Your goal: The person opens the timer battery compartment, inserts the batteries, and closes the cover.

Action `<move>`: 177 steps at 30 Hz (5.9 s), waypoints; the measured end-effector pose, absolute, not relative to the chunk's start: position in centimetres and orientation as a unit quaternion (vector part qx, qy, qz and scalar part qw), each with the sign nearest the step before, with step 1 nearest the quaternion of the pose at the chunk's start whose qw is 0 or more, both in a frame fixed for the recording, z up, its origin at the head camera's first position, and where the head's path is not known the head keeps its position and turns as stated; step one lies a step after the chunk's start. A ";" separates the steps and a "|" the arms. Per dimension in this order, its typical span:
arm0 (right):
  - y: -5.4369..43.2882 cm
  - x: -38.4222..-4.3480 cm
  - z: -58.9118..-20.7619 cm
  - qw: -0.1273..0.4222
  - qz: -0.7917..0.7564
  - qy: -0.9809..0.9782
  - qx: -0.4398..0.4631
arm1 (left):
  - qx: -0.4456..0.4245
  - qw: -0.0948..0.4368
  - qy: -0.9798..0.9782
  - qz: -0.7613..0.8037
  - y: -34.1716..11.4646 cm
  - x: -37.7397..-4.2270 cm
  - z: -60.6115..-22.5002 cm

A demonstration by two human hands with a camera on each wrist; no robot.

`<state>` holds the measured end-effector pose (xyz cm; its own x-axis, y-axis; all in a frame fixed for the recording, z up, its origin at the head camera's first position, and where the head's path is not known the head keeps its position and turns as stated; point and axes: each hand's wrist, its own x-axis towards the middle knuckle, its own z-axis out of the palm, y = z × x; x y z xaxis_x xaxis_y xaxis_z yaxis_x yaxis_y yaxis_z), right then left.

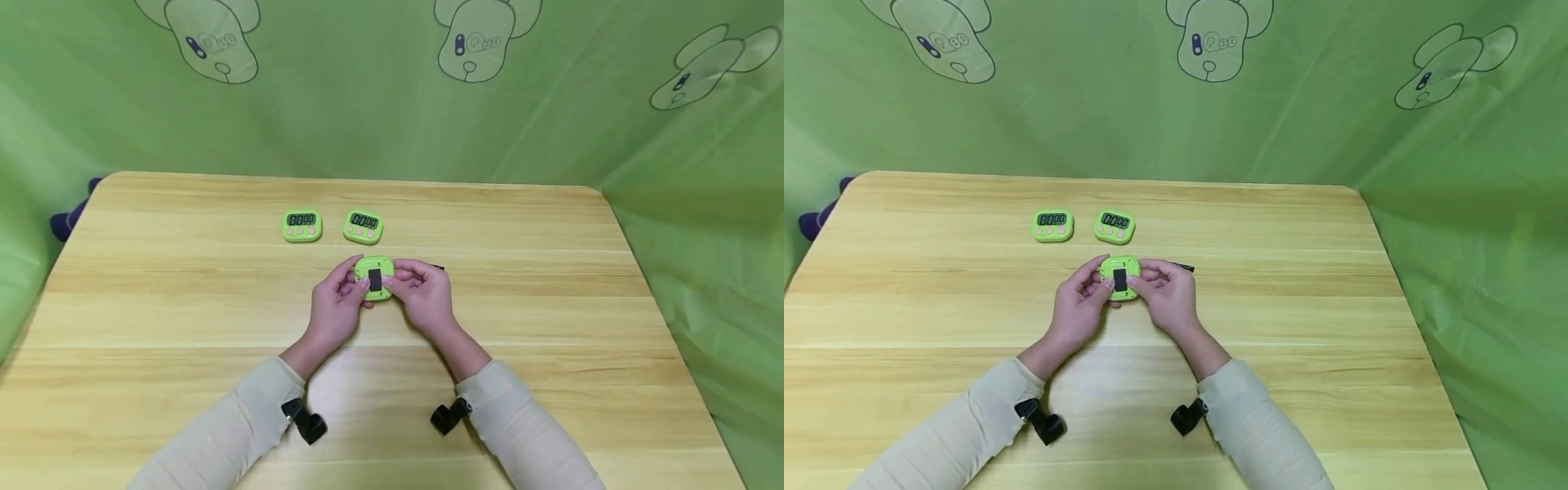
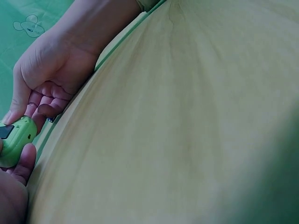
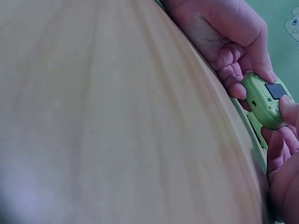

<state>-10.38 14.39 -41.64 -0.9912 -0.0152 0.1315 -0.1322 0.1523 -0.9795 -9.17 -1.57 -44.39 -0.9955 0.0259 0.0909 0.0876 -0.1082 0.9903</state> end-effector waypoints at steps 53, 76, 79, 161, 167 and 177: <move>18.8 -11.3 -44.5 0.045 0.561 -0.827 0.000 | -0.022 0.042 -0.667 -0.744 -1.6 -9.4 -46.0; 21.6 -12.4 -45.1 0.168 0.452 -0.876 0.019 | -0.012 0.018 -0.667 -0.744 -1.5 -8.7 -43.4; 21.8 -12.6 -44.9 0.133 0.397 -0.908 0.024 | -0.016 0.021 -0.667 -0.745 -1.5 -8.5 -42.8; 15.2 -8.6 -41.1 0.043 0.581 -0.804 0.115 | -0.017 -0.012 -0.656 -0.754 -1.6 -9.8 -45.2; 15.6 -9.3 -41.7 0.012 0.592 -0.801 0.094 | -0.029 -0.007 -0.656 -0.754 -1.4 -9.7 -45.1; 16.1 -10.4 -43.9 0.025 0.609 -0.789 0.079 | -0.032 0.007 -0.654 -0.756 -1.5 -9.8 -45.7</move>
<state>-10.43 16.13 -43.94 -0.9862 -0.0944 0.1361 -0.1556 0.2457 -0.9568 -9.80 -1.53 -45.70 -0.9978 0.0319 0.0576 0.0524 -0.1455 0.9880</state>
